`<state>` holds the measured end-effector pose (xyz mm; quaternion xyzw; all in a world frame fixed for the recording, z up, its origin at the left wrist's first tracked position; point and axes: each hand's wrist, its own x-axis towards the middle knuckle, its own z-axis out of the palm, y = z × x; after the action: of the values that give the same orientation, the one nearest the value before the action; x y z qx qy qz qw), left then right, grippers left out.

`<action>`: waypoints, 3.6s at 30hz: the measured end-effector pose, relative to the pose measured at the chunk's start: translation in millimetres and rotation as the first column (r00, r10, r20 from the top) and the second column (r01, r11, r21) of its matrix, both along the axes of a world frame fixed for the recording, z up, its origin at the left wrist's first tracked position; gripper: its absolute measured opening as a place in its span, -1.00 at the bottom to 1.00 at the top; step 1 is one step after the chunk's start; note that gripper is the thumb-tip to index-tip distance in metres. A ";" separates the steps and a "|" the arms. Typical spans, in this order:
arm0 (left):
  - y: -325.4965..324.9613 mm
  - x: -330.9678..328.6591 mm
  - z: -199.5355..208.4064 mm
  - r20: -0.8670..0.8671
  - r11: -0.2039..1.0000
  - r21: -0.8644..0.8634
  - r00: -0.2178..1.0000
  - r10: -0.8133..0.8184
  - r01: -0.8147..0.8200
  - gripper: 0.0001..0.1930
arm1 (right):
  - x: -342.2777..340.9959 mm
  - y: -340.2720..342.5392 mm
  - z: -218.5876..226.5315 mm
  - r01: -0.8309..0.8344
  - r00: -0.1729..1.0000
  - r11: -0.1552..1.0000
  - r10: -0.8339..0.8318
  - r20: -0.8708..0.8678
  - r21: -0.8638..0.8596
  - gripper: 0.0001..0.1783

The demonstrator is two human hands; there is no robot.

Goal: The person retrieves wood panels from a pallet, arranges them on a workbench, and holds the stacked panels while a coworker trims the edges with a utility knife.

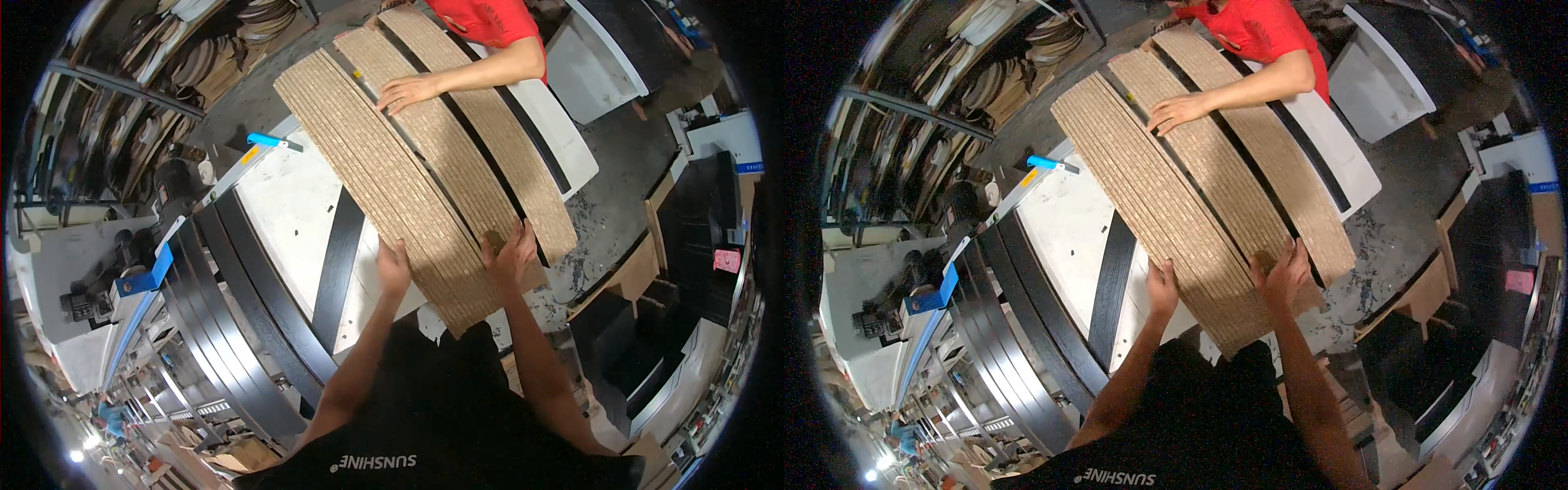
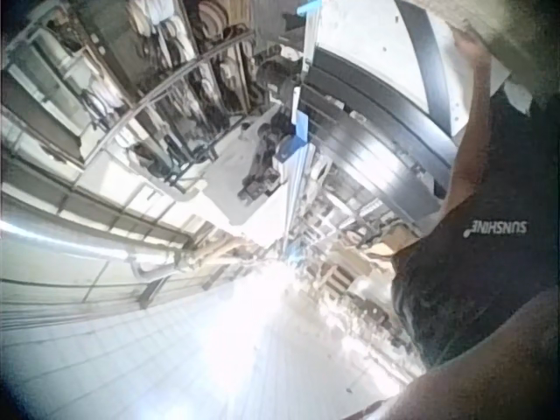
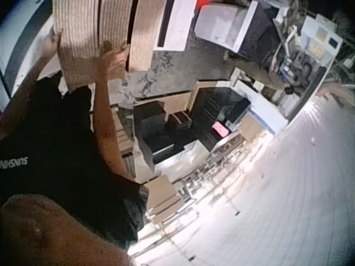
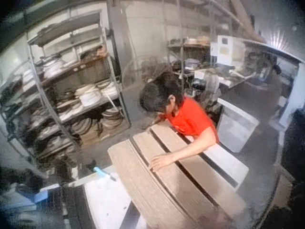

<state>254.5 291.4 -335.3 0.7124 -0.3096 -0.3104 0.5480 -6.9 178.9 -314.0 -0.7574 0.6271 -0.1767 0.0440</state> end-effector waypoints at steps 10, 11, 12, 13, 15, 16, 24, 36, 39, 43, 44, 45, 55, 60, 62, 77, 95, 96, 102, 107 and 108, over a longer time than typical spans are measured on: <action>-3.5 0.0 -0.2 0.044 0.999 -0.048 0.999 0.013 -0.011 -0.38 | 21.3 91.6 41.3 -0.241 0.964 0.836 0.266 0.020 0.493 0.28; -2.9 0.6 -0.8 0.080 0.999 -0.044 0.997 0.020 -0.017 -0.38 | 24.0 93.7 41.8 -0.255 0.962 0.872 0.271 0.022 0.419 0.28; -2.1 1.0 -1.0 0.117 0.999 -0.041 0.993 0.028 -0.023 -0.38 | 26.7 93.4 41.9 -0.245 0.965 0.887 0.261 0.012 0.393 0.28; -1.0 1.7 -0.8 0.118 0.999 -0.026 0.993 0.023 -0.020 -0.39 | 29.6 92.1 41.9 -0.220 0.970 0.893 0.242 -0.005 0.392 0.28; 1.2 2.3 -0.2 0.120 1.000 0.005 0.993 0.010 -0.011 -0.40 | 35.4 86.5 41.7 -0.202 0.978 0.891 0.201 0.047 0.406 0.28; 1.8 2.1 0.0 0.105 1.000 0.012 0.994 0.013 -0.015 -0.41 | 38.5 83.5 41.5 -0.190 0.982 0.890 0.177 0.069 0.414 0.28; 5.2 -1.5 1.4 0.011 0.988 0.120 0.996 0.092 -0.093 -0.43 | 51.2 80.7 33.9 -0.213 0.976 0.877 0.214 0.047 0.431 0.29; 16.5 7.8 -10.4 -0.200 0.981 -0.134 0.973 0.112 -0.140 -0.36 | 17.9 105.0 41.7 -0.073 0.996 0.982 0.064 0.054 0.177 0.21; 20.2 11.1 -11.2 -0.145 0.992 0.049 0.982 0.120 -0.114 -0.32 | -23.0 82.5 44.7 0.134 0.987 0.991 -0.134 0.086 0.004 0.14; 19.5 10.1 -6.5 -0.011 0.994 0.022 0.994 0.109 -0.109 -0.27 | -74.1 46.2 52.7 0.130 0.986 0.987 -0.119 0.115 -0.092 0.09; 19.0 9.6 -5.8 -0.006 0.992 0.044 0.993 0.117 -0.116 -0.27 | -81.8 38.8 51.7 0.047 0.996 0.999 -0.046 0.076 -0.009 0.10; 18.8 8.4 -5.0 -0.003 0.991 0.025 0.992 0.128 -0.128 -0.28 | -90.5 31.4 50.6 -0.037 0.997 0.997 0.033 0.074 0.065 0.10; 14.6 6.9 7.0 0.015 0.974 0.140 0.984 0.176 -0.177 -0.36 | -152.6 27.7 -20.3 0.149 -0.219 0.292 -0.922 0.319 0.945 0.23; 6.3 2.6 22.4 0.055 0.935 0.282 0.976 0.209 -0.216 -0.46 | -147.8 26.0 -33.8 -0.656 -0.429 0.450 -0.883 0.192 0.606 0.27; 4.6 3.0 25.7 0.033 0.922 0.320 0.975 0.221 -0.220 -0.46 | -144.3 20.5 -34.3 -0.708 -0.461 0.482 -0.869 0.179 0.516 0.24; -1.9 3.2 17.8 -0.035 0.891 0.358 0.950 0.311 -0.278 -0.41 | -123.4 9.9 13.3 -0.606 -0.503 0.513 -0.839 0.207 0.608 0.08; 6.7 5.2 13.3 -0.043 0.897 0.332 0.945 0.323 -0.291 -0.43 | -163.4 11.3 14.2 -0.366 0.732 0.915 0.170 0.660 0.171 -0.14; 6.4 4.5 15.5 -0.019 0.900 0.323 0.949 0.315 -0.293 -0.44 | -158.9 11.5 17.2 -0.383 0.807 0.908 0.238 0.540 0.171 -0.16; 0.2 -1.7 18.4 -0.047 0.878 0.328 0.922 0.385 -0.350 -0.50 | -141.0 40.7 5.2 -0.398 0.866 0.908 0.325 0.380 0.130 -0.23; 0.9 -0.4 19.6 -0.053 0.886 0.338 0.934 0.354 -0.316 -0.33 | -138.6 51.4 0.4 -0.375 0.881 0.922 0.323 0.344 0.094 -0.20; 1.7 -0.8 20.8 -0.068 0.895 0.317 0.934 0.350 -0.313 -0.30 | -138.3 51.9 0.4 -0.369 0.887 0.925 0.322 0.332 0.088 -0.19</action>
<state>253.6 293.2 -314.5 0.8092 -0.0981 -0.2992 0.4960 -145.2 230.8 -313.6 -0.8143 0.4782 -0.2358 0.2294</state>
